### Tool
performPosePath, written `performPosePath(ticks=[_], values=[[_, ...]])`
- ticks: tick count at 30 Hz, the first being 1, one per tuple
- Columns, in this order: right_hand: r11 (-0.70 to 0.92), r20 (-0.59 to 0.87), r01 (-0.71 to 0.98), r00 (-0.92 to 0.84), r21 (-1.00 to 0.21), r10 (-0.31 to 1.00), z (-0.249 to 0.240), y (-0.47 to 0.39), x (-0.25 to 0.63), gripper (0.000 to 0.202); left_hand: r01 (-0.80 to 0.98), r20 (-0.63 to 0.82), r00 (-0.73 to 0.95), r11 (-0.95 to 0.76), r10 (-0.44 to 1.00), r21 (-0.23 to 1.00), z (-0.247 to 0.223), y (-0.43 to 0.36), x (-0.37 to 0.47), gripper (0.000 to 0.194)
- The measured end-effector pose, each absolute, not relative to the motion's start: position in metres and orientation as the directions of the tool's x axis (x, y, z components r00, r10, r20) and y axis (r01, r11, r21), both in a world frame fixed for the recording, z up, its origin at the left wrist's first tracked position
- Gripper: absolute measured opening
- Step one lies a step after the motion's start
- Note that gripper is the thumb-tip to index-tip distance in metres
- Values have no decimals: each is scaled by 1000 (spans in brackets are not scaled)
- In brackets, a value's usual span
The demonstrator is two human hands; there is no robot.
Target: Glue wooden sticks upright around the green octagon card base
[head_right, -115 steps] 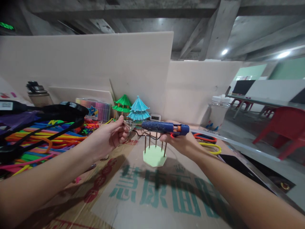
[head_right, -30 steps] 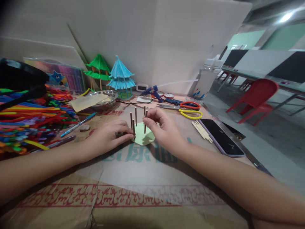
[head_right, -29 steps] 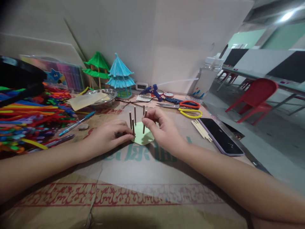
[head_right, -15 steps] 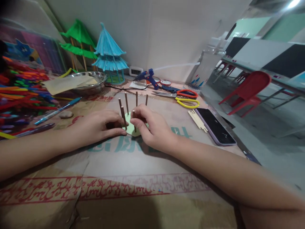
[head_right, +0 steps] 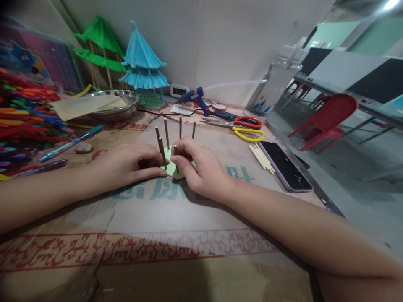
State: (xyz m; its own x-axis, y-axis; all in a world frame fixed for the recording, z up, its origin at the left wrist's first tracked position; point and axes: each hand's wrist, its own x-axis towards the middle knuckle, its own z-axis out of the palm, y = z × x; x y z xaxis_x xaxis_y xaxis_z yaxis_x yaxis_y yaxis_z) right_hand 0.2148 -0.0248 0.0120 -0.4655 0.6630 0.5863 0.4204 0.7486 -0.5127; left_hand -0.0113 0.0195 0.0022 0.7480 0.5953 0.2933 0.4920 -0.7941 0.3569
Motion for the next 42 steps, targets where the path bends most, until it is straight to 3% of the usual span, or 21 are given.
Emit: performPosePath(ticks=[42], values=[[749, 578, 451, -478, -486, 662, 13, -24, 213, 9, 523, 245, 746, -772, 620, 361, 4, 19, -11, 22]])
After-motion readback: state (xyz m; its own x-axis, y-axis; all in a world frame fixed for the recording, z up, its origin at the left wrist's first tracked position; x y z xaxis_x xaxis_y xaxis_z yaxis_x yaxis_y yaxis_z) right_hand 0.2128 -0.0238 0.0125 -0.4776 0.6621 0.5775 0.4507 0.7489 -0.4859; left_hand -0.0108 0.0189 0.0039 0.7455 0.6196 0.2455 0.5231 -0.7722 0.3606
